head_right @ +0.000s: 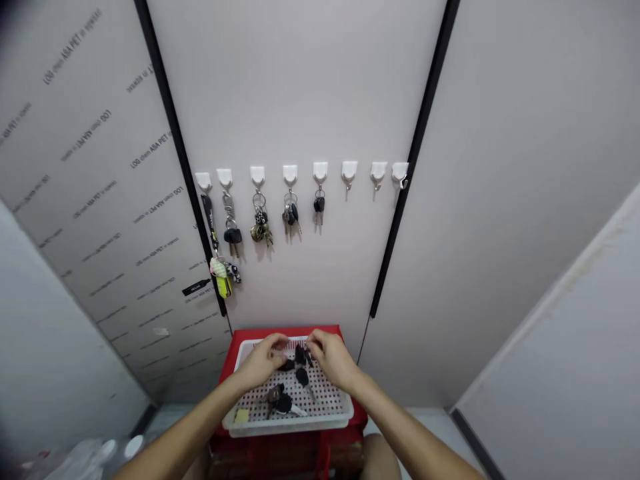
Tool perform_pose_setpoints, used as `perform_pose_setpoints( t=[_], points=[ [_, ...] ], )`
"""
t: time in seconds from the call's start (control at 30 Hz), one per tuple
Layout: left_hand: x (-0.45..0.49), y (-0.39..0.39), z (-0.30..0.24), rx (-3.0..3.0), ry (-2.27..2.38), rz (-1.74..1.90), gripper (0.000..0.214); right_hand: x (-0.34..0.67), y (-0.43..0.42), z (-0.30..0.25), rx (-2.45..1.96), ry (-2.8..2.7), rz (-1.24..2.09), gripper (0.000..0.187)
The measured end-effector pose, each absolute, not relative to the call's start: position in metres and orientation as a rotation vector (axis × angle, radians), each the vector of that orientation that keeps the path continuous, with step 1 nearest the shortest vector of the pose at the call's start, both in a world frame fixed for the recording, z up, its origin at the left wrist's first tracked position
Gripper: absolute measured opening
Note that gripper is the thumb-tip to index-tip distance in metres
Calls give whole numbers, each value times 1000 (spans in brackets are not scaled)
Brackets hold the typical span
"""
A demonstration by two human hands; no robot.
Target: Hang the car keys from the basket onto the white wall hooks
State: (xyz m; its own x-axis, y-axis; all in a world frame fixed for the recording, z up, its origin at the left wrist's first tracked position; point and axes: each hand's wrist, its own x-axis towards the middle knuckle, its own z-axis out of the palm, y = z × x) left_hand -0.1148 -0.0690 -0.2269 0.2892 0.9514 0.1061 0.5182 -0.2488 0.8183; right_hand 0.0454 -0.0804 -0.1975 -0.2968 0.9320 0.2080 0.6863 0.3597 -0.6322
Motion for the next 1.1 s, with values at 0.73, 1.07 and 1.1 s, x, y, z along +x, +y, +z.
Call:
perform_pose_setpoints(
  t=[0.73,1.07,1.1],
  points=[
    [-1,-12,-7,1893,1043,1593,27,94,4,27,-1102,-1267,180,12],
    [-18,-20,-34,1985,1072,1413,35,103,16,18,-1238,-1311,154,14],
    [-26,-24,-47,1976,1058,1388,34,105,13,12,-1230,-1293,104,17]
  ],
)
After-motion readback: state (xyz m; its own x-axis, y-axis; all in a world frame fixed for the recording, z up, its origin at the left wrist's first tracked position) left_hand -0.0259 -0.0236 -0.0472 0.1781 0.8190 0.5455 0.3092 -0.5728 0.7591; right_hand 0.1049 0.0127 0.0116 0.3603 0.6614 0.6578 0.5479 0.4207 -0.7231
